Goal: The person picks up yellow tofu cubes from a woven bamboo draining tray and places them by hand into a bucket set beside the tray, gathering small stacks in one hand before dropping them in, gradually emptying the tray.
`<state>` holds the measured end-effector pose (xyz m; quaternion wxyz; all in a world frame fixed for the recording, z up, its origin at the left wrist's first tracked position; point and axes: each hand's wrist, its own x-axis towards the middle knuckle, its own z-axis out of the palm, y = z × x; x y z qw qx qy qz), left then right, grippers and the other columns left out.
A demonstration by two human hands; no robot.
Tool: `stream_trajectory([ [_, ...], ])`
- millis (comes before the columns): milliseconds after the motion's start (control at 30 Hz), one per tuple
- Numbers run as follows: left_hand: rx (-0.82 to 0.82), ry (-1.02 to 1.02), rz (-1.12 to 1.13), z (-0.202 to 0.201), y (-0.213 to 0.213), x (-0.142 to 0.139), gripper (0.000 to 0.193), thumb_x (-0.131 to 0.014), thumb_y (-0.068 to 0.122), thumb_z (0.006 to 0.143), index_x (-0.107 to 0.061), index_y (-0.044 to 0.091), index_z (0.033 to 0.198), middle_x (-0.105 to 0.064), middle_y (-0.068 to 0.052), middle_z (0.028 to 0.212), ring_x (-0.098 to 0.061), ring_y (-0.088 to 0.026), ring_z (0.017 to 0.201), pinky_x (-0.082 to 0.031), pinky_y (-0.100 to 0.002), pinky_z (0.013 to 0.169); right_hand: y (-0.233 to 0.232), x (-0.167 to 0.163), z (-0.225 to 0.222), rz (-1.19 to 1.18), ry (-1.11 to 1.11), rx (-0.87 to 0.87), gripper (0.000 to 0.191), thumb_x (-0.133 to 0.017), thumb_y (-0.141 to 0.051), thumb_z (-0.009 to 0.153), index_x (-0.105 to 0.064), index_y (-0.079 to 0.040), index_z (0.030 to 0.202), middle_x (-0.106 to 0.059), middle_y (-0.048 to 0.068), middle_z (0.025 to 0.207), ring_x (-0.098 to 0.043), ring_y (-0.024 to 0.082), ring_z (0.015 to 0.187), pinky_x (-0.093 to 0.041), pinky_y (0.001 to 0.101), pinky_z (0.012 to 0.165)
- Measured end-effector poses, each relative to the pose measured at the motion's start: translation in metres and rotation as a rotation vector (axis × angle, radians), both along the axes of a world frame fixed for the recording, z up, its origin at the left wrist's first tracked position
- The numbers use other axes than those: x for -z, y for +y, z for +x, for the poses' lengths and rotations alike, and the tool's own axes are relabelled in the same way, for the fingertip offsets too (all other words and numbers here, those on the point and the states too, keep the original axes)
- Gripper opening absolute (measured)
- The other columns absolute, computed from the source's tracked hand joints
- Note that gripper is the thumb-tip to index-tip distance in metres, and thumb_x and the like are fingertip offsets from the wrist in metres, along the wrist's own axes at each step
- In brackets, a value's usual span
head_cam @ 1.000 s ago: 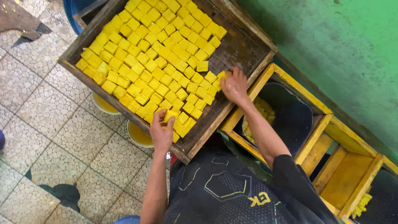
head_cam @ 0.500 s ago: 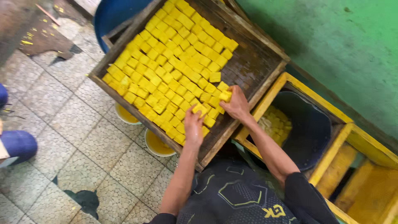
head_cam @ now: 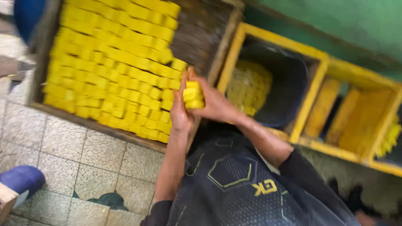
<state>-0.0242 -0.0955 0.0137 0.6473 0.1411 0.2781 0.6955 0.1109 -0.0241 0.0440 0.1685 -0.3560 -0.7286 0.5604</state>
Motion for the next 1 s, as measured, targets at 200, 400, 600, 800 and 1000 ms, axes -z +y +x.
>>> stream_trajectory([
  [200, 0.140, 0.512, 0.022, 0.022, -0.006, -0.022, 0.065, -0.046, 0.044, 0.113, -0.037, -0.001, 0.159, -0.032, -0.015, 0.169, -0.029, -0.029, 0.159, -0.025, -0.047, 0.131, 0.059, 0.066, 0.138, -0.641, 0.135, 0.291, 0.079, -0.084, -0.026, 0.078, -0.041, -0.007, 0.142, -0.057, 0.008, 0.117, -0.060, 0.023, 0.099, -0.051, 0.0386, 0.078],
  [400, -0.072, 0.458, -0.214, -0.007, -0.019, -0.004, 0.064, -0.034, 0.050, 0.113, -0.051, -0.003, 0.144, -0.056, -0.021, 0.146, -0.054, -0.034, 0.137, -0.042, -0.047, 0.117, 0.090, 0.183, 0.129, -0.254, -0.620, -0.182, 0.102, -0.086, -0.037, 0.081, -0.024, 0.002, 0.153, -0.043, 0.027, 0.146, -0.050, 0.038, 0.128, -0.042, 0.0445, 0.105],
  [600, -0.247, 0.431, -0.380, -0.015, -0.053, 0.015, 0.059, -0.037, 0.048, 0.111, -0.054, -0.002, 0.138, -0.062, -0.019, 0.134, -0.059, -0.032, 0.125, -0.046, -0.046, 0.109, 0.039, 0.227, 0.086, -0.180, -0.743, -0.257, 0.061, -0.069, -0.029, 0.086, -0.045, -0.005, 0.138, -0.067, 0.028, 0.118, -0.067, 0.043, 0.103, -0.052, 0.0519, 0.088],
  [800, -0.380, 0.594, -0.421, -0.043, -0.052, 0.029, 0.035, -0.056, 0.024, 0.107, -0.058, -0.002, 0.131, -0.065, -0.017, 0.125, -0.066, -0.029, 0.113, -0.051, -0.041, 0.101, 0.047, 0.238, 0.065, 0.175, -0.664, -0.540, 0.029, -0.067, -0.027, 0.084, -0.072, -0.008, 0.105, -0.074, 0.023, 0.103, -0.073, 0.041, 0.089, -0.059, 0.0513, 0.072],
  [1000, -0.307, 1.569, -0.446, -0.072, 0.023, 0.028, 0.038, -0.067, 0.006, 0.097, -0.061, 0.002, 0.134, -0.062, -0.016, 0.111, -0.062, -0.034, 0.103, -0.050, -0.041, 0.092, 0.084, 0.120, 0.097, 0.231, -0.797, 0.209, 0.035, -0.071, -0.034, 0.093, -0.069, -0.010, 0.118, -0.072, 0.019, 0.097, -0.070, 0.038, 0.087, -0.055, 0.0510, 0.075],
])
